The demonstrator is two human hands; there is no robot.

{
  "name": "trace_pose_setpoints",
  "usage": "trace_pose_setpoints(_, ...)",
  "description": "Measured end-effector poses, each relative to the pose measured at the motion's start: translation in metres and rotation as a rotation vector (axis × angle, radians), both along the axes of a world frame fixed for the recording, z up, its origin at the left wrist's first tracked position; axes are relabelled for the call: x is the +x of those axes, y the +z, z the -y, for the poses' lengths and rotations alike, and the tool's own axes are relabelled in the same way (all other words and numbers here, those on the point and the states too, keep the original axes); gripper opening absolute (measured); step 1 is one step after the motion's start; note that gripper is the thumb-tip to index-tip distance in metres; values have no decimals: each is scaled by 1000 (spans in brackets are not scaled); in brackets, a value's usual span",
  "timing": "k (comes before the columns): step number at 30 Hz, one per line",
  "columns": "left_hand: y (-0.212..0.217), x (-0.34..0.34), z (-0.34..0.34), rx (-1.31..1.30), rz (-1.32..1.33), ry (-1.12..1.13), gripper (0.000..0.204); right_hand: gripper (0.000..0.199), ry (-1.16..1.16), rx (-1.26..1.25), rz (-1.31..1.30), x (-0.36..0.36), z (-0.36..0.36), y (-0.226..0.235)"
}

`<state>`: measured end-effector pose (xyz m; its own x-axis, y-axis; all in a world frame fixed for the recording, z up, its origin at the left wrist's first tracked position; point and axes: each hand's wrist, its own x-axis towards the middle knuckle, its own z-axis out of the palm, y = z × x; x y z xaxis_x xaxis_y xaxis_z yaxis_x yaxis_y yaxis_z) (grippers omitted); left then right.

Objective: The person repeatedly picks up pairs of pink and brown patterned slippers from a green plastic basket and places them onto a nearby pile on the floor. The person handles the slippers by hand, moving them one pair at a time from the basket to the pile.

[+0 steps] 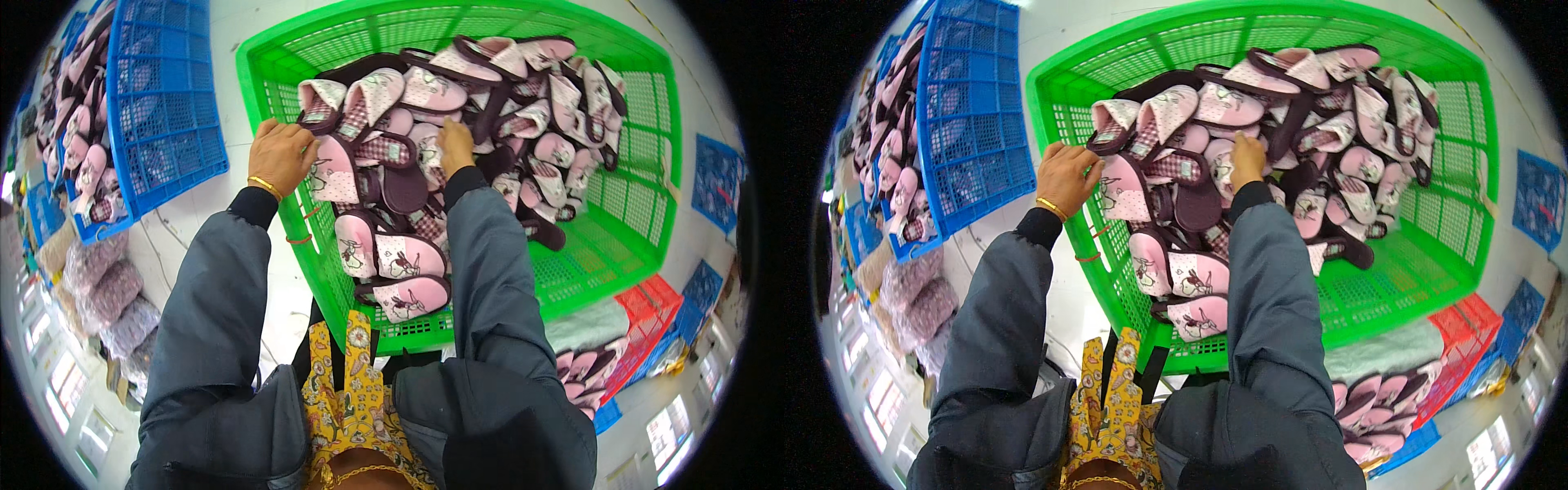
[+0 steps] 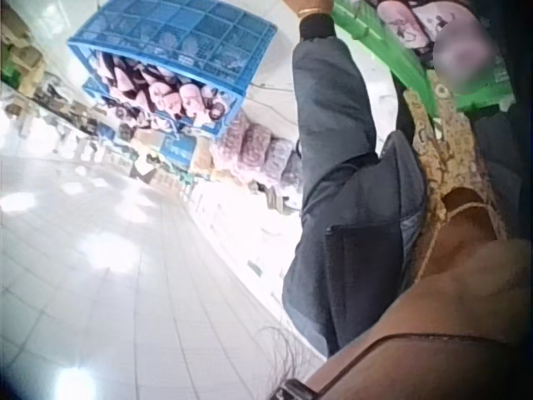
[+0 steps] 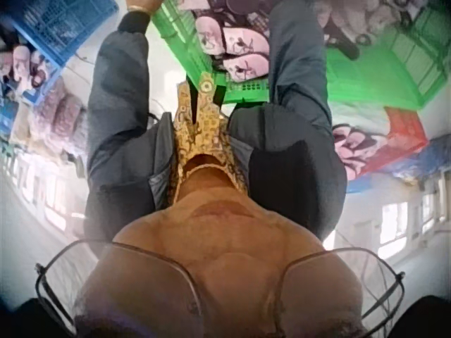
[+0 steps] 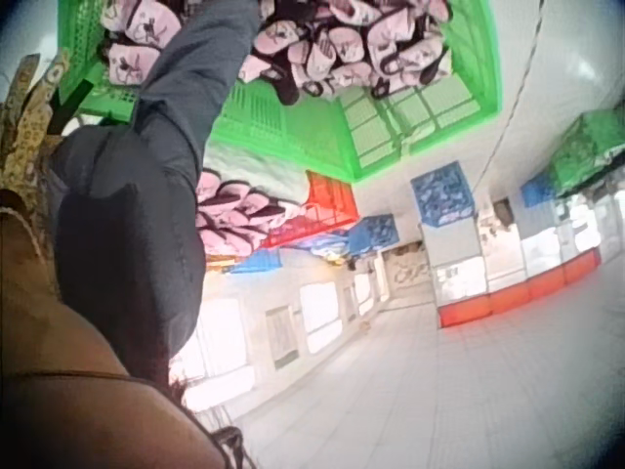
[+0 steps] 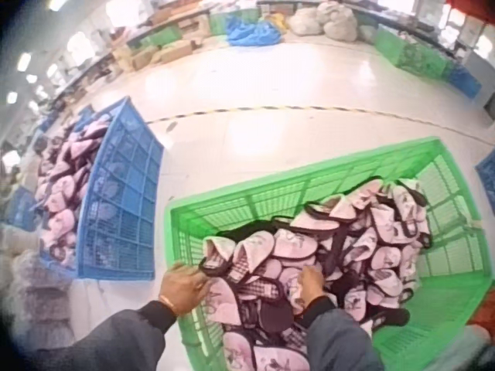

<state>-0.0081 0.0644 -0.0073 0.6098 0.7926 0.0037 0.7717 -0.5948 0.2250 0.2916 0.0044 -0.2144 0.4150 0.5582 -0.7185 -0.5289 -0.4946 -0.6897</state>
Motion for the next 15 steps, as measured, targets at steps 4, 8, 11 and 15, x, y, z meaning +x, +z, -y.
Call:
trace_pose_setpoints(4,1,3,-3,0,-16,-5,13,33,-36,-255,-10,24,-40,-37)
trace_pose_setpoints(8,1,5,-5,-16,-40,1,13,27,-276,-238,11,13,-53,-18)
trace_pose_setpoints(11,0,6,-6,-22,-41,3,13,19,-385,-140,20,24,-47,-14)
trace_pose_setpoints(15,5,4,-5,-34,-42,6,13,16,-259,-2,163,72,-1,17)
